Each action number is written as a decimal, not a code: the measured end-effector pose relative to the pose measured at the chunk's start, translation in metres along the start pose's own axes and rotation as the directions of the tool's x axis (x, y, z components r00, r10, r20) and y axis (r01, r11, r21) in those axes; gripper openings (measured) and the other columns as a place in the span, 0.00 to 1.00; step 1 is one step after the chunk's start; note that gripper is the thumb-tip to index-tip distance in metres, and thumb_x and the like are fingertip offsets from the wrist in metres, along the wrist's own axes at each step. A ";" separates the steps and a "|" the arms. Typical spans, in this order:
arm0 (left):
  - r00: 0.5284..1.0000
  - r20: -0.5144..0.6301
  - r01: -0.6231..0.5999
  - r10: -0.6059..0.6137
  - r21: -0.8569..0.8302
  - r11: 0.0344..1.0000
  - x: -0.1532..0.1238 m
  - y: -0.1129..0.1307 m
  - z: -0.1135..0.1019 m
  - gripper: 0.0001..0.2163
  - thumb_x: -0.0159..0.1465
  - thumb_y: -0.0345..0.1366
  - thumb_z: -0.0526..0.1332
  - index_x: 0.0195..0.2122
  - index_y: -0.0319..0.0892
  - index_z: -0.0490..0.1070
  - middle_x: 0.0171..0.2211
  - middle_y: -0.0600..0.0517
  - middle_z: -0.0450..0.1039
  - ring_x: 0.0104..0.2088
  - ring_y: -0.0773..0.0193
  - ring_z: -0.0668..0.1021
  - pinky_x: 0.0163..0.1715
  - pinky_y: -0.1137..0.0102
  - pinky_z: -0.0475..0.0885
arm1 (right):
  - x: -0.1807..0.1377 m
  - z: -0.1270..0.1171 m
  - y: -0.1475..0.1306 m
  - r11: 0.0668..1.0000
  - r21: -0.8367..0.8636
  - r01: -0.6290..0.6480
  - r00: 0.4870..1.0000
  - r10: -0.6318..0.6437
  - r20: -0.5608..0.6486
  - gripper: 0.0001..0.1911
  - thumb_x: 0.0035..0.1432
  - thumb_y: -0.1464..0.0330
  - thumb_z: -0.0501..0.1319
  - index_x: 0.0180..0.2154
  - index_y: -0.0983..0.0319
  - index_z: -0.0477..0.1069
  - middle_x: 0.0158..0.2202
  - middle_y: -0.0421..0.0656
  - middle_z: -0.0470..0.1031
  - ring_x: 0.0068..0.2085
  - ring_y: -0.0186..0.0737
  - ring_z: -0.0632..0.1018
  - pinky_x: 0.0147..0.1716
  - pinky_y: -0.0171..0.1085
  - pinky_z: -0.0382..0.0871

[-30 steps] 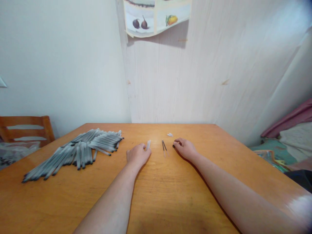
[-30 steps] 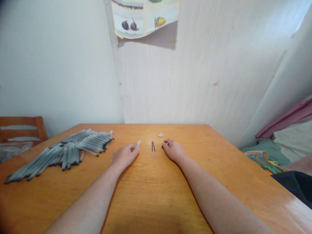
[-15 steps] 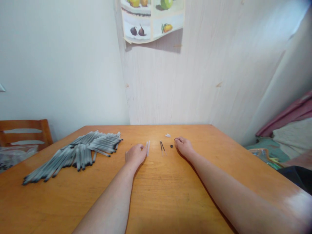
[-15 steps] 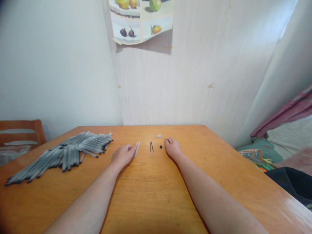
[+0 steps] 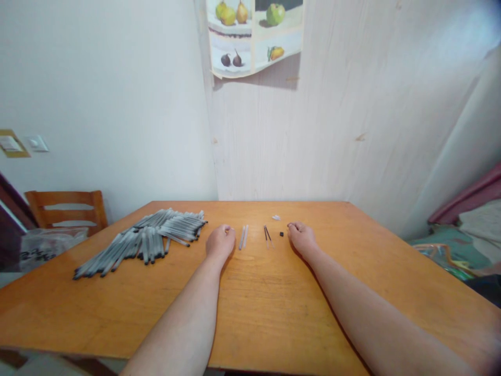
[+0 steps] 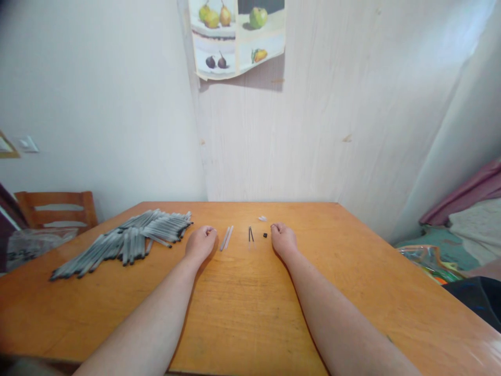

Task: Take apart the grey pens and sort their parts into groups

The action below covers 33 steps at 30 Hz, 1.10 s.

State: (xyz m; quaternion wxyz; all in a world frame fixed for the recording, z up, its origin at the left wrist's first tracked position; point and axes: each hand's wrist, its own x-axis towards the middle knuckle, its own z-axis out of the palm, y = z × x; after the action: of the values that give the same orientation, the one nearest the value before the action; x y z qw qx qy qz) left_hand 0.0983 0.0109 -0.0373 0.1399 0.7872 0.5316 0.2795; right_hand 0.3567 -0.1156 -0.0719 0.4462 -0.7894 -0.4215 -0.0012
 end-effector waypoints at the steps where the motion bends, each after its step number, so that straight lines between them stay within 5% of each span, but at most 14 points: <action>1: 1.000 -0.022 0.006 -0.006 0.000 1.000 0.000 -0.002 -0.001 0.14 0.65 0.41 0.53 0.42 0.46 0.77 0.42 0.47 0.80 0.42 0.58 0.78 0.37 0.69 0.67 | 0.000 0.000 0.000 1.000 -0.004 0.002 1.000 -0.002 0.003 0.18 0.63 0.64 0.51 0.38 0.62 0.79 0.39 0.49 0.80 0.44 0.43 0.77 0.45 0.36 0.66; 11: 0.973 -0.160 0.185 -0.168 0.094 0.978 0.005 -0.003 -0.019 0.19 0.63 0.45 0.52 0.52 0.49 0.73 0.52 0.42 0.73 0.52 0.44 0.72 0.46 0.52 0.67 | 0.001 -0.001 0.000 0.999 -0.030 0.020 1.000 -0.019 0.022 0.17 0.62 0.65 0.52 0.36 0.62 0.79 0.37 0.48 0.79 0.43 0.42 0.77 0.43 0.36 0.65; 18: 0.972 -0.222 0.144 -0.084 0.272 0.951 0.029 -0.030 -0.043 0.22 0.63 0.46 0.51 0.55 0.47 0.70 0.55 0.38 0.68 0.55 0.40 0.68 0.50 0.46 0.63 | 0.001 -0.001 -0.001 0.999 -0.038 0.038 0.999 -0.037 0.031 0.18 0.62 0.64 0.51 0.35 0.62 0.79 0.37 0.48 0.80 0.40 0.42 0.77 0.40 0.35 0.65; 24: 0.990 -0.136 0.081 -0.029 0.396 0.915 0.057 -0.065 -0.054 0.27 0.62 0.55 0.49 0.58 0.50 0.69 0.63 0.40 0.61 0.63 0.37 0.60 0.56 0.41 0.55 | 0.002 -0.001 -0.002 0.998 -0.053 0.044 0.998 -0.042 0.044 0.17 0.61 0.63 0.52 0.31 0.62 0.77 0.34 0.48 0.79 0.39 0.42 0.76 0.37 0.35 0.63; 33: 0.996 0.089 -0.034 -0.007 0.446 0.894 0.083 -0.090 -0.042 0.37 0.59 0.66 0.42 0.66 0.57 0.58 0.70 0.47 0.49 0.69 0.35 0.43 0.58 0.35 0.46 | 0.001 -0.003 -0.005 0.993 -0.107 0.044 0.998 -0.039 0.055 0.18 0.61 0.62 0.51 0.26 0.61 0.73 0.30 0.46 0.77 0.34 0.40 0.75 0.33 0.35 0.60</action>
State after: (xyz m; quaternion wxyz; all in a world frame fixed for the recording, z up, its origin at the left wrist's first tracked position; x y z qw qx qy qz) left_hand 0.0284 0.1187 -0.0261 -0.0234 0.8135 0.5694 0.1156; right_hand 0.3548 -0.1158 -0.0667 0.3913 -0.8033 -0.4487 -0.0127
